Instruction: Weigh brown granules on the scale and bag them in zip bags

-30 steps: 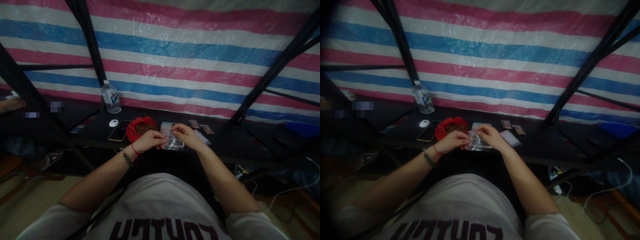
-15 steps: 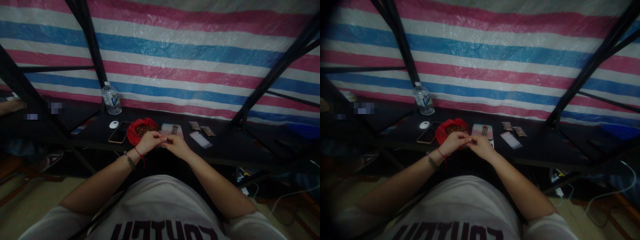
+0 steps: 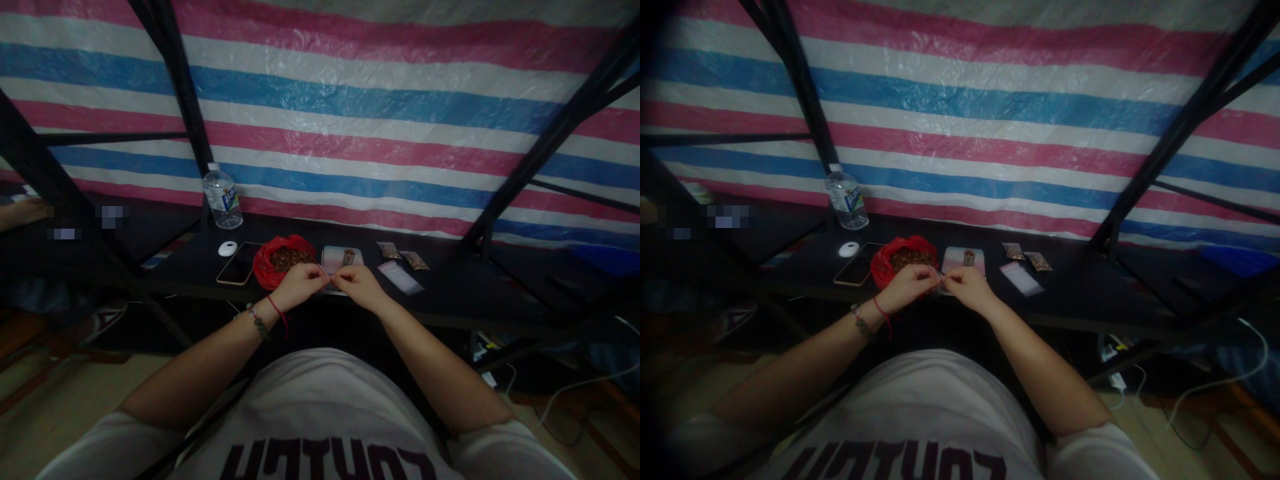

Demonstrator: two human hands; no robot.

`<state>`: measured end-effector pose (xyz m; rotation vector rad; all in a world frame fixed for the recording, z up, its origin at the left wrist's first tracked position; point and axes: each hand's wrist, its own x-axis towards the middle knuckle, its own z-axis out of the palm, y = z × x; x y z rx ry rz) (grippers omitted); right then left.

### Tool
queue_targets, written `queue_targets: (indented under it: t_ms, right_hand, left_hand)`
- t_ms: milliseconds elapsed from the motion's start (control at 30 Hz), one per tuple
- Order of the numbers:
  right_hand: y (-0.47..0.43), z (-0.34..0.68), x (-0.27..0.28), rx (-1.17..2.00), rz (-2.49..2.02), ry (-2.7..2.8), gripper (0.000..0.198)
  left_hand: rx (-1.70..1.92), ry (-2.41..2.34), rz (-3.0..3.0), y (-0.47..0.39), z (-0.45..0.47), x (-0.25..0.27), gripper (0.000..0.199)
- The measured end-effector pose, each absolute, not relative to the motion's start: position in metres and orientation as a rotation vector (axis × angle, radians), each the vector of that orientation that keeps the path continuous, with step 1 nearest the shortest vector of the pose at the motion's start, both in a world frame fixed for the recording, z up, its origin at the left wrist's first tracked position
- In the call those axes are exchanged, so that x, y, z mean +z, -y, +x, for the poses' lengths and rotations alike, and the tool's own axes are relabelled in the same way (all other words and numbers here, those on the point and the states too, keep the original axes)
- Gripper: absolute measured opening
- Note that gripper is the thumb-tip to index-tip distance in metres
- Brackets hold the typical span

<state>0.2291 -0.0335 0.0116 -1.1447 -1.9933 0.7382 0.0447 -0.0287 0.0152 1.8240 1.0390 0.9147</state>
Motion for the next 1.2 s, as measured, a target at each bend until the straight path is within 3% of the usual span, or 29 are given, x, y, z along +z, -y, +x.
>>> queue_targets:
  t_ms: [167,500,633,667,800,1000,1100,1200]
  right_hand:
    - [0.038,0.218,0.015,0.394,-1.237,2.104,0.029]
    - [0.039,0.218,0.015,0.182,-1.403,2.02,0.028]
    - [0.04,0.219,0.017,0.089,-1.23,1.95,0.01]
    - [0.041,0.218,0.017,0.076,-1.154,1.966,0.015]
    - [0.044,0.215,0.012,0.084,-0.988,2.148,0.027]
    - [0.041,0.218,0.013,0.16,-1.146,2.305,0.019]
    - [0.042,0.22,0.018,0.295,-1.147,2.321,0.017]
    - [0.045,0.223,0.024,0.486,-0.97,2.329,0.018]
  left_hand:
    - [0.913,-1.148,1.881,0.023,0.048,0.01,0.019]
    - [0.875,-1.213,1.804,0.028,0.046,0.012,0.018]
    - [0.899,-1.224,1.797,0.031,0.047,0.014,0.02]
    - [0.902,-1.227,1.804,0.031,0.047,0.014,0.022]
    - [0.88,-1.238,1.866,0.028,0.046,0.01,0.023]
    - [0.866,-1.198,1.985,0.033,0.048,0.013,0.02]
    - [1.024,-1.093,2.173,0.038,0.044,0.026,0.019]
    - [1.109,-0.945,2.376,0.032,0.031,0.036,0.047]
